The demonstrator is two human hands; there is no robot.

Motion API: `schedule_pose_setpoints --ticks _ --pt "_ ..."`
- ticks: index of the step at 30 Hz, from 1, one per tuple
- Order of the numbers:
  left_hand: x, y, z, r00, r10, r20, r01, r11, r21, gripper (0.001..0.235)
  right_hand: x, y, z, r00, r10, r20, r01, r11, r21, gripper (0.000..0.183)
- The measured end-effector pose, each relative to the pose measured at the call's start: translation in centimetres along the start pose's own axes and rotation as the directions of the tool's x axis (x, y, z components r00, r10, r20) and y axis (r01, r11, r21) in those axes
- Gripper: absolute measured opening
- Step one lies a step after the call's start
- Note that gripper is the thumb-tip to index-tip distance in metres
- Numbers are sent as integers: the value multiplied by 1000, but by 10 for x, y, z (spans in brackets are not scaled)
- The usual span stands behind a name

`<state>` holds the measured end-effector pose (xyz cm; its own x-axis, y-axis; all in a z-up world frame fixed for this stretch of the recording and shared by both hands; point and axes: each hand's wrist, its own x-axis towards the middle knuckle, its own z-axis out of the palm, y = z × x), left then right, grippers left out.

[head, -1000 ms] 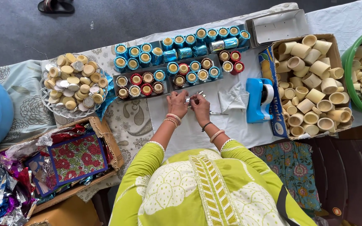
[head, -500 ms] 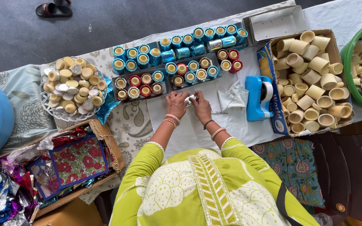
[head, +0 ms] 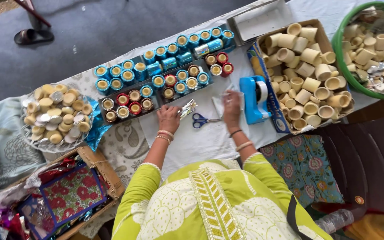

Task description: The person wraps small cylindrical candles in shiny red and silver foil paper. They use scissors to trim the excess paper and a tape dispenser to secure the wrapping around the candles.

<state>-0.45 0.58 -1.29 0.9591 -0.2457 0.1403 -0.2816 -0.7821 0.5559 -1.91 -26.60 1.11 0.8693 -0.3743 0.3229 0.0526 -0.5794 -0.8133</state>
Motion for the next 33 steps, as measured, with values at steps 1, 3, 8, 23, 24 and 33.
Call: schedule_pose_setpoints --ticks 1,3,8,23,24,33 --pt "-2 0 2 1000 6 6 -6 1000 0 16 12 -4 -28 1000 5 -6 -5 1000 -2 21" --pt "-5 1 5 999 -22 -24 22 999 -24 15 37 -12 -84 957 -238 -164 139 877 -461 29" --pt "-5 3 5 998 -46 -33 45 999 -28 15 61 25 -132 990 140 -16 -139 959 -249 49" --pt "-3 8 6 990 -140 -20 140 990 -4 19 123 107 -170 733 350 583 -431 902 0 46" --pt "-3 9 5 989 -147 -16 147 989 -3 21 122 95 -176 710 299 638 -379 925 -13 58" --pt "0 7 8 983 -185 1 185 983 6 21 129 82 -164 793 363 490 -404 915 -26 33"
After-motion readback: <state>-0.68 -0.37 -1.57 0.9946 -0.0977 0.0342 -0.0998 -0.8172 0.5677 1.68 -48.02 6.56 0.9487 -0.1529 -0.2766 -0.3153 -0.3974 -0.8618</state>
